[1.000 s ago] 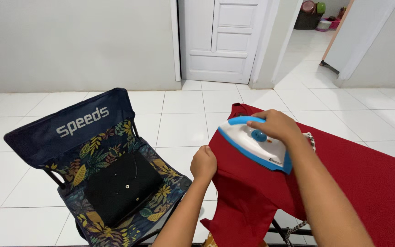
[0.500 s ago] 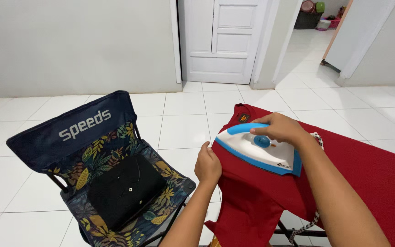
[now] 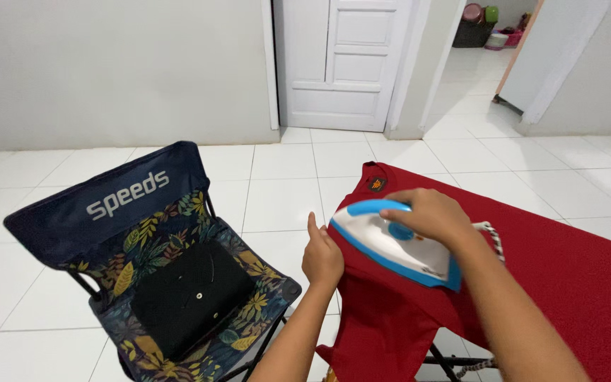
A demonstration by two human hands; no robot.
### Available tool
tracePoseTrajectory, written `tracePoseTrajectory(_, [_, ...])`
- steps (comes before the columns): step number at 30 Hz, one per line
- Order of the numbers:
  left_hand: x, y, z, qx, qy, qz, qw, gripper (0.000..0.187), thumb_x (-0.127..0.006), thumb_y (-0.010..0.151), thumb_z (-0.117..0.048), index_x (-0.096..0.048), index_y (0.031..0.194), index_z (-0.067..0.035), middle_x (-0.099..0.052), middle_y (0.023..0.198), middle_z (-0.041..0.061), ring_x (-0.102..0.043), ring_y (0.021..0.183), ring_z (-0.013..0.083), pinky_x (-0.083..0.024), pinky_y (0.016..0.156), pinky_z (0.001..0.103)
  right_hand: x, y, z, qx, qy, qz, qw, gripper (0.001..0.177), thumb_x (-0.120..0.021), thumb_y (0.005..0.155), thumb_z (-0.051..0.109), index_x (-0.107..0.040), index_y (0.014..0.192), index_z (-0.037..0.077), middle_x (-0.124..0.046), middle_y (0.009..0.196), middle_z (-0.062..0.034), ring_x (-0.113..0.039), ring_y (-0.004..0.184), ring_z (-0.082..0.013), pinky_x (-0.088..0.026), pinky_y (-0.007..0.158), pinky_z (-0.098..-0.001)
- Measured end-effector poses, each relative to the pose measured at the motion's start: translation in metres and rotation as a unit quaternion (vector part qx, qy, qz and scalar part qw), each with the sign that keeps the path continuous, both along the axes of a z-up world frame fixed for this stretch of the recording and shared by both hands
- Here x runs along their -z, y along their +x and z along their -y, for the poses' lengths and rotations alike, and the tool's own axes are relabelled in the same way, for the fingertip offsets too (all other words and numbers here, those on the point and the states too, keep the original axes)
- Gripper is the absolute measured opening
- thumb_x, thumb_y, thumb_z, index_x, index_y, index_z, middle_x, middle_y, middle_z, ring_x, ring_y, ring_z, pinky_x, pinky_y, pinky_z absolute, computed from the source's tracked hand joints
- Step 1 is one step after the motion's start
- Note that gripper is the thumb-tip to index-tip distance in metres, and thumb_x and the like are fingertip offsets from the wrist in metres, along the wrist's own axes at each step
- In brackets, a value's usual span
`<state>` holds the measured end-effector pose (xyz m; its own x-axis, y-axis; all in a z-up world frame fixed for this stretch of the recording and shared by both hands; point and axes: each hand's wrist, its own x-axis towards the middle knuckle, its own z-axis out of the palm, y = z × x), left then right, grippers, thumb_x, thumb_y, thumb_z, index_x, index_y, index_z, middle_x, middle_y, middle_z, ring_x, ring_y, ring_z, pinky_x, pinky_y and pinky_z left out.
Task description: The person irons a black polo shirt on an ironing board, then folds it and places it on a nearby chair. They then unfold a red shirt, lay it on the board, and begin ironing it.
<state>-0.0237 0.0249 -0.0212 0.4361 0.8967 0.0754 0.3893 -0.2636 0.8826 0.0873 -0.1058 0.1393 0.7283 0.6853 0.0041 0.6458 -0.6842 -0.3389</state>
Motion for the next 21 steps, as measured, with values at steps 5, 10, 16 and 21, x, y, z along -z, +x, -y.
tracePoseTrajectory(5, [0.004, 0.002, -0.003, -0.018, 0.032, 0.042, 0.998, 0.057, -0.034, 0.103, -0.026, -0.024, 0.158, -0.016, -0.072, 0.123, 0.010, -0.070, 0.106, 0.0347, -0.053, 0.089, 0.048, -0.004, -0.010, -0.035, 0.020, -0.004, 0.020, 1.000, 0.052, -0.067, 0.083, 0.057, -0.072, 0.127, 0.030, -0.079, 0.084, -0.0047, -0.076, 0.063, -0.0187, -0.058, 0.068, -0.0357])
tracePoseTrajectory(10, [0.013, 0.005, -0.006, -0.019, 0.049, 0.061, 0.997, 0.057, -0.034, 0.103, -0.024, -0.025, 0.158, -0.015, -0.071, 0.125, 0.011, -0.070, 0.106, 0.0349, -0.054, 0.089, 0.047, -0.009, -0.005, -0.004, -0.059, -0.028, -0.012, 0.998, 0.050, -0.068, 0.084, 0.056, -0.077, 0.121, 0.024, -0.079, 0.077, -0.0114, -0.073, 0.060, -0.0197, -0.056, 0.065, -0.0362])
tracePoseTrajectory(16, [0.014, 0.007, -0.007, -0.011, 0.044, 0.056, 0.997, 0.057, -0.034, 0.103, -0.024, -0.025, 0.158, -0.015, -0.073, 0.123, 0.012, -0.071, 0.105, 0.0349, -0.055, 0.088, 0.047, -0.001, -0.007, 0.063, 0.050, -0.040, -0.031, 0.997, 0.051, -0.073, 0.075, 0.055, -0.077, 0.120, 0.030, -0.082, 0.082, -0.0068, -0.072, 0.053, -0.0184, -0.060, 0.065, -0.0343])
tracePoseTrajectory(21, [0.007, 0.003, -0.003, -0.016, 0.048, 0.079, 0.996, 0.058, -0.034, 0.102, -0.023, -0.025, 0.158, -0.015, -0.072, 0.122, 0.013, -0.072, 0.102, 0.0349, -0.055, 0.086, 0.047, 0.001, -0.013, 0.025, 0.037, -0.047, 0.027, 0.998, 0.054, -0.068, 0.080, 0.060, -0.073, 0.126, 0.032, -0.082, 0.085, -0.0040, -0.074, 0.056, -0.0165, -0.059, 0.068, -0.0323])
